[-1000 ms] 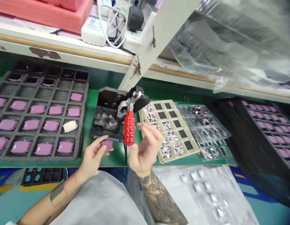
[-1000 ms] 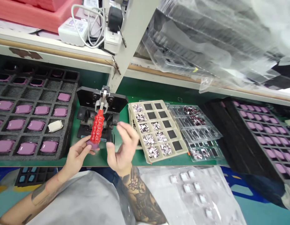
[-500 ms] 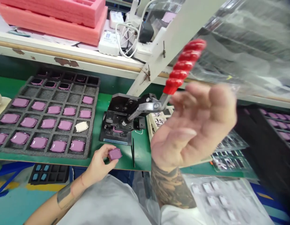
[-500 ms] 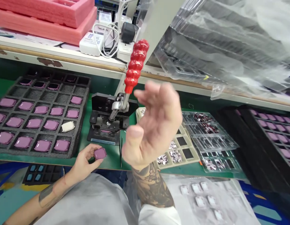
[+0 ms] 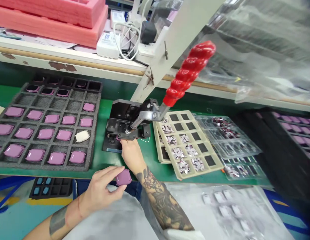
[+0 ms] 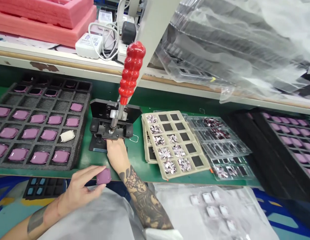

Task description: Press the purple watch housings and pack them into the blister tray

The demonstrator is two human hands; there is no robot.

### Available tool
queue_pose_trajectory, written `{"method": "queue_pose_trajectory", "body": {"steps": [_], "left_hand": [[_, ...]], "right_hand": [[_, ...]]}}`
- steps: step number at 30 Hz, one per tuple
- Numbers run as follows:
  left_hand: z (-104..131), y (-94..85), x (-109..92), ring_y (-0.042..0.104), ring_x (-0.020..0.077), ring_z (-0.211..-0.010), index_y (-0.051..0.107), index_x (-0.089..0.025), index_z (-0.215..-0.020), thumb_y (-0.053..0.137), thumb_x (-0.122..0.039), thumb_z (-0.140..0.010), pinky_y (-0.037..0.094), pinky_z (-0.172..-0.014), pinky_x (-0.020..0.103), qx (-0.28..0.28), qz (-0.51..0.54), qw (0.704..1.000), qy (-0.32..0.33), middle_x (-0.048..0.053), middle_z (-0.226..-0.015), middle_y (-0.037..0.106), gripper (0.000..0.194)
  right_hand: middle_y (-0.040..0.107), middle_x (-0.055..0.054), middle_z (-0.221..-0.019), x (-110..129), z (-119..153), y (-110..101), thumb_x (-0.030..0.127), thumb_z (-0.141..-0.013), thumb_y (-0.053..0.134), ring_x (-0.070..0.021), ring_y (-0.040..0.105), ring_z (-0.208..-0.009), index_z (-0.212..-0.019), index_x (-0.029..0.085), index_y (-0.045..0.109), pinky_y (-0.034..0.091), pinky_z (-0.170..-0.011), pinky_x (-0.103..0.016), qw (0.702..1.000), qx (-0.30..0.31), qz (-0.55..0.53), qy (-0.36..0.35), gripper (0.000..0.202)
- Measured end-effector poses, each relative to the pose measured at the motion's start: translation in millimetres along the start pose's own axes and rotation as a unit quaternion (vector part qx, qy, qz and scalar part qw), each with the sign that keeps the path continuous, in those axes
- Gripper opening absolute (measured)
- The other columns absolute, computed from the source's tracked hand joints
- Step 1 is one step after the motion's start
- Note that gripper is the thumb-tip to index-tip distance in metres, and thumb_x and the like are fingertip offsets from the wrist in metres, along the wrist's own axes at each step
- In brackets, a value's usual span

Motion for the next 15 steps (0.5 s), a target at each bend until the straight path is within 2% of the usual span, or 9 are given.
{"method": "queue_pose_trajectory", "body": {"steps": [3,6,10,15], "left_hand": [[-2,-8.9,-11,0.079,0.0246,-0.117,0.064,-0.024,-0.154,0.073,-0.017,-0.104,0.067,-0.104,0.035,0.009,-0.041,0.999,-0.020,0.013,-0.131,0.078,0.051],[-9,-10.5,-8,0.074,0.0290,-0.122,0.059,-0.024,-0.160,0.069,-0.020,-0.108,0.066,-0.105,0.042,0.014,-0.144,0.989,-0.034,0.017,-0.135,0.071,0.053],[-36,9.7,20,0.073,0.0349,-0.120,0.061,-0.019,-0.159,0.063,-0.018,-0.110,0.065,-0.103,0.050,0.032,-0.308,0.951,-0.017,0.020,-0.131,0.071,0.048],[-70,38.8,51,0.073,0.0376,-0.118,0.077,-0.012,-0.133,0.058,-0.007,-0.107,0.064,-0.102,0.051,0.095,-0.400,0.912,0.005,0.022,-0.124,0.074,0.033]], "right_hand": [[0.077,-0.017,-0.125,3,9,-9,0.014,-0.111,0.050,-0.0314,0.072,-0.118,-0.129,0.017,0.076,0.061,-0.108,-0.049,0.994,-0.061,-0.090,0.028,0.032],[0.071,-0.015,-0.142,8,39,-20,0.016,-0.113,0.051,-0.0278,0.067,-0.135,-0.149,0.022,0.066,0.059,-0.117,-0.047,0.971,-0.143,-0.178,0.065,0.039],[0.069,-0.013,-0.150,8,79,-34,0.014,-0.112,0.053,-0.0257,0.067,-0.141,-0.158,0.026,0.060,0.059,-0.119,-0.048,0.951,-0.198,-0.215,0.104,0.048],[0.071,-0.014,-0.147,-3,104,-50,0.015,-0.111,0.056,-0.0279,0.070,-0.138,-0.156,0.026,0.063,0.063,-0.116,-0.051,0.949,-0.217,-0.192,0.121,0.047]]}}
Point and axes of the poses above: each hand's wrist, its own z-axis away from the middle knuckle, its own y-axis out of the palm, x = y × z, the point moved 4 cm from there along -z, towards the middle knuckle
